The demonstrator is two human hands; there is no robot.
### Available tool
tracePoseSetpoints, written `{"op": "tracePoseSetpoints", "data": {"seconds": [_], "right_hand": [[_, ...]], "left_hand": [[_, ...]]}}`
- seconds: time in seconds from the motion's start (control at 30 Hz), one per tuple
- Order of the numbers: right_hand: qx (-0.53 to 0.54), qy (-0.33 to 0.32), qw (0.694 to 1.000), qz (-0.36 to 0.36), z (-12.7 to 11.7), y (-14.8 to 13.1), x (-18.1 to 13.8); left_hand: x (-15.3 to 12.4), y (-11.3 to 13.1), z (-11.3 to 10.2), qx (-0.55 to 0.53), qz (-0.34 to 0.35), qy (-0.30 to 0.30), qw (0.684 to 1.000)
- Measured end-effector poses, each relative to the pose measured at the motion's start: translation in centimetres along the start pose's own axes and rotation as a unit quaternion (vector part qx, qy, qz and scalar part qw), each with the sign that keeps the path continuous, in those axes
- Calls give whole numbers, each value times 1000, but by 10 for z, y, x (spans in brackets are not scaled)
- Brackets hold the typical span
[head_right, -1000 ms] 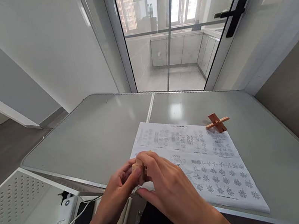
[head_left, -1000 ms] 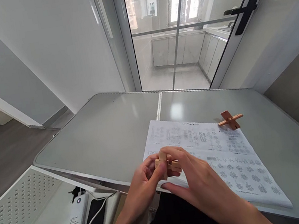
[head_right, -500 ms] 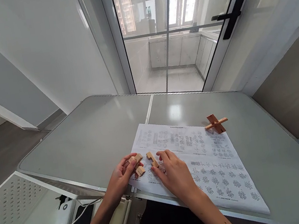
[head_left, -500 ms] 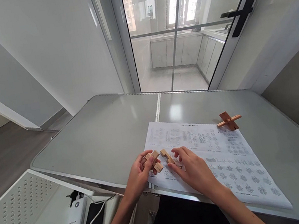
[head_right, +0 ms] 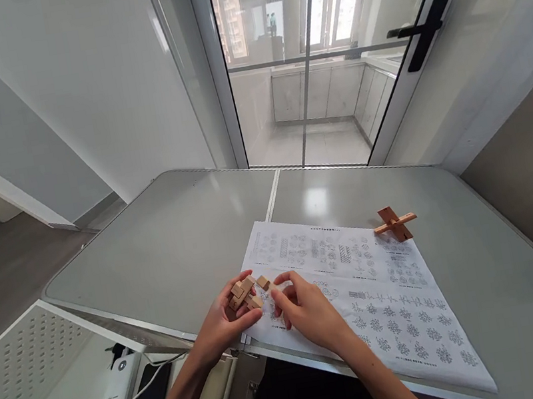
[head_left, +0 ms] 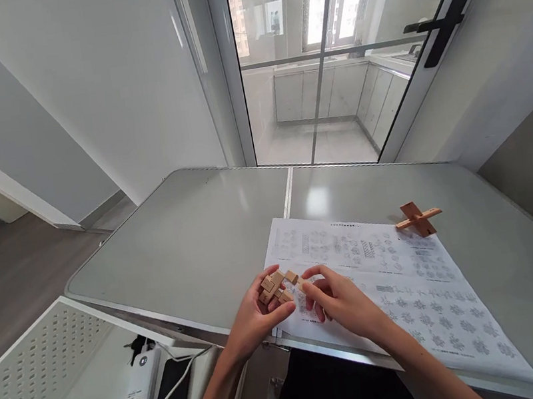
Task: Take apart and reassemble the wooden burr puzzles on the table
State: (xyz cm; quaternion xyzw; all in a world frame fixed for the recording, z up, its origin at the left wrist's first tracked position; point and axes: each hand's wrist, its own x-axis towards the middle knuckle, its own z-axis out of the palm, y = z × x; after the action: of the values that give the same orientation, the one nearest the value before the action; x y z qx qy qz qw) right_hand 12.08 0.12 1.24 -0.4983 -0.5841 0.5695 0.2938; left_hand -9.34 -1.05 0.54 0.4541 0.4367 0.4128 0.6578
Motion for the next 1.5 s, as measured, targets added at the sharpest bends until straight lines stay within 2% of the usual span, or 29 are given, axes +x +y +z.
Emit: {"op": "tracePoseSetpoints", "data": {"seconds": [0.1,0.2,0.37,0.53,0.7,0.87,1.17,1.37,1.5], "right_hand": [[100,-34,994,30,1,-6,2],[156,-44,985,50,2,-12,3],[180,-61,980,56,7,-18,-1],[175,-77,980,51,11,-17,-2],[180,-70,980,38,7,-17,-1],[199,-73,977,31,7,-21,-4],[210,-21,977,-1,19,-20,-7],[260,-4,966,1,24,-19,-11],[272,9,962,12,23,-22,-14]], "left_hand": [[-1,-3,0,0,3,-8,1000],[0,-7,2,23,16,6,1000],[1,-14,11,100,68,54,991],[-3,-14,13,150,99,54,982],[-7,-5,7,208,137,36,968],[-4,-2,13,211,162,69,961],[-1,5,31,259,119,94,954],[-3,6,36,258,119,78,956],[-6,7,32,274,174,31,945]]}}
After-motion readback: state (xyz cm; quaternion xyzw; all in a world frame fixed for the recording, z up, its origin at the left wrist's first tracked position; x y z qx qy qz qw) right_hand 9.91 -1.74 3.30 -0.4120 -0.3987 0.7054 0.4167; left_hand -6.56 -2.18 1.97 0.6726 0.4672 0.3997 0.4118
